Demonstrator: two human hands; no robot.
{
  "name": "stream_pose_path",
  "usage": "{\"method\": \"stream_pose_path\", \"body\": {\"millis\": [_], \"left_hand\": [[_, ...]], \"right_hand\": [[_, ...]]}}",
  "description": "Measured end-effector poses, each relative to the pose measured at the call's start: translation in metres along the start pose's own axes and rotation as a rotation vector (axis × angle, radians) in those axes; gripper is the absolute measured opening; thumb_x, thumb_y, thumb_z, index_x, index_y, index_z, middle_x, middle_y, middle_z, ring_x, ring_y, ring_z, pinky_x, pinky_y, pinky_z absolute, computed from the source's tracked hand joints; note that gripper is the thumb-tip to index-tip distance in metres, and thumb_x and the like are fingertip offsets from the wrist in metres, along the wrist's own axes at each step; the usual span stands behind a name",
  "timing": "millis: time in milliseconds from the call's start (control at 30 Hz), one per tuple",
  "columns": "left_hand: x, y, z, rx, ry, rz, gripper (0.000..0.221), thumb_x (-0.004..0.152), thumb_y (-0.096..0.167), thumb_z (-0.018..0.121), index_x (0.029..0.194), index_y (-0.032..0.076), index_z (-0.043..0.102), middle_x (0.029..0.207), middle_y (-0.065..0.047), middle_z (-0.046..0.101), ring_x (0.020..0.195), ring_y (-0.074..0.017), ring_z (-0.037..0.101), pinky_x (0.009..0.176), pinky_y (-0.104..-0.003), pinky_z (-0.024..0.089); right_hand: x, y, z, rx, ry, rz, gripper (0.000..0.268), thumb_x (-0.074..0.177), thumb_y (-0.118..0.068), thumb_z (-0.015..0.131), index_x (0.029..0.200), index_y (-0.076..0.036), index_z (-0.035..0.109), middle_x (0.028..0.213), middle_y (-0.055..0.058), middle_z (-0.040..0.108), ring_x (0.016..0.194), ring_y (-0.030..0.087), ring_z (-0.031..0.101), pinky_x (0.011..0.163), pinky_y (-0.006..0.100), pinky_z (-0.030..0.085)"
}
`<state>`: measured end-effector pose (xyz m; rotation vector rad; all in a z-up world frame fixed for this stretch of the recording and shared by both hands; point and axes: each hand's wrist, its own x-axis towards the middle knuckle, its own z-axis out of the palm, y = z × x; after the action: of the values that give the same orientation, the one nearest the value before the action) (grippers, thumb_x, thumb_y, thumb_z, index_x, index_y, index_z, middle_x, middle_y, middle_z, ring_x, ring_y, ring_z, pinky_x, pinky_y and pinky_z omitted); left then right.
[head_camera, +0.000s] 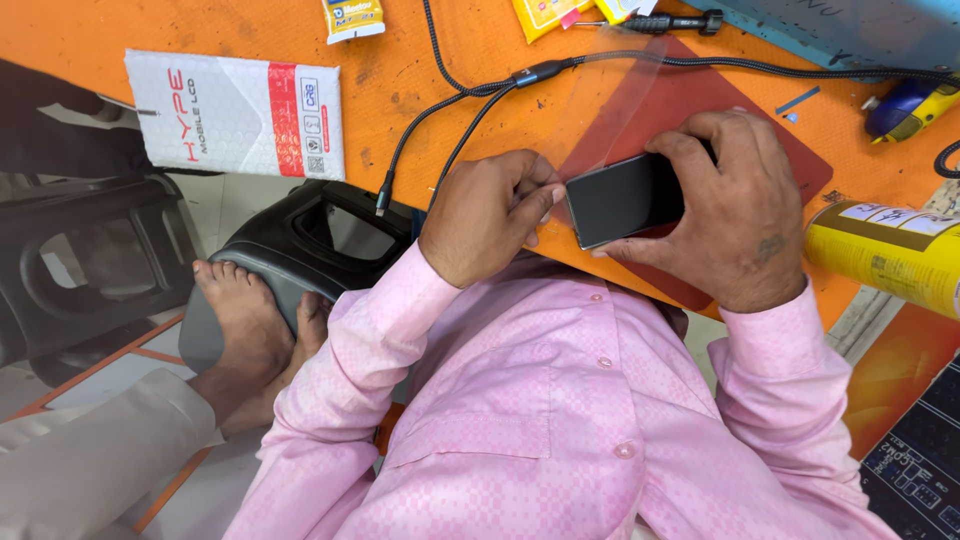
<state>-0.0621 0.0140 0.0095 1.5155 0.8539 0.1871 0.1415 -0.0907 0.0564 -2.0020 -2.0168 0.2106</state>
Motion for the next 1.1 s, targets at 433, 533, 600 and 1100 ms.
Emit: {"method": "stream_pose_path", "body": {"millis": [433, 533, 600, 1100], "left_hand": [[-0.006, -0.007, 0.004, -0.154, -0.113, -0.163, 0.016, 0.097, 0.016, 0.066, 0.102, 0.002, 0.072, 0.075, -0.006, 0.073, 0.054, -0.0081, 0.068, 0.05, -0.026, 0.054], [-0.006, -0.007, 0.004, -0.155, -0.108, -0.157, 0.016, 0.097, 0.016, 0.066, 0.101, 0.003, 0.072, 0.076, -0.006, 0.074, 0.054, -0.0079, 0.068, 0.049, -0.026, 0.054], [-0.007, -0.007, 0.005, -0.121, -0.088, -0.107, 0.015, 0.097, 0.016, 0.067, 0.101, 0.002, 0.071, 0.077, -0.005, 0.074, 0.053, -0.0084, 0.069, 0.05, -0.026, 0.054], [0.007, -0.005, -0.009, -0.047, 0.44, 0.259, 0.067, 0.103, 0.009, 0.071, 0.157, 0.006, 0.031, 0.101, -0.008, 0.074, 0.082, -0.0125, 0.078, 0.07, -0.025, 0.061]], "right_hand": [[0.001, 0.002, -0.004, 0.065, -0.147, -0.017, 0.068, 0.067, -0.037, 0.095, 0.125, -0.011, 0.071, 0.125, 0.009, 0.061, 0.124, 0.034, 0.054, 0.109, 0.048, 0.044], [0.001, 0.005, -0.003, 0.078, -0.163, -0.031, 0.066, 0.068, -0.036, 0.094, 0.125, -0.011, 0.071, 0.123, 0.009, 0.061, 0.122, 0.034, 0.056, 0.106, 0.047, 0.045], [0.003, 0.006, -0.004, 0.088, -0.17, -0.045, 0.065, 0.068, -0.037, 0.094, 0.123, -0.01, 0.071, 0.121, 0.01, 0.062, 0.119, 0.034, 0.057, 0.104, 0.047, 0.047], [0.015, 0.012, -0.005, 0.182, -0.185, -0.171, 0.063, 0.067, -0.028, 0.093, 0.118, -0.001, 0.065, 0.115, 0.015, 0.065, 0.114, 0.036, 0.062, 0.099, 0.045, 0.052]]}}
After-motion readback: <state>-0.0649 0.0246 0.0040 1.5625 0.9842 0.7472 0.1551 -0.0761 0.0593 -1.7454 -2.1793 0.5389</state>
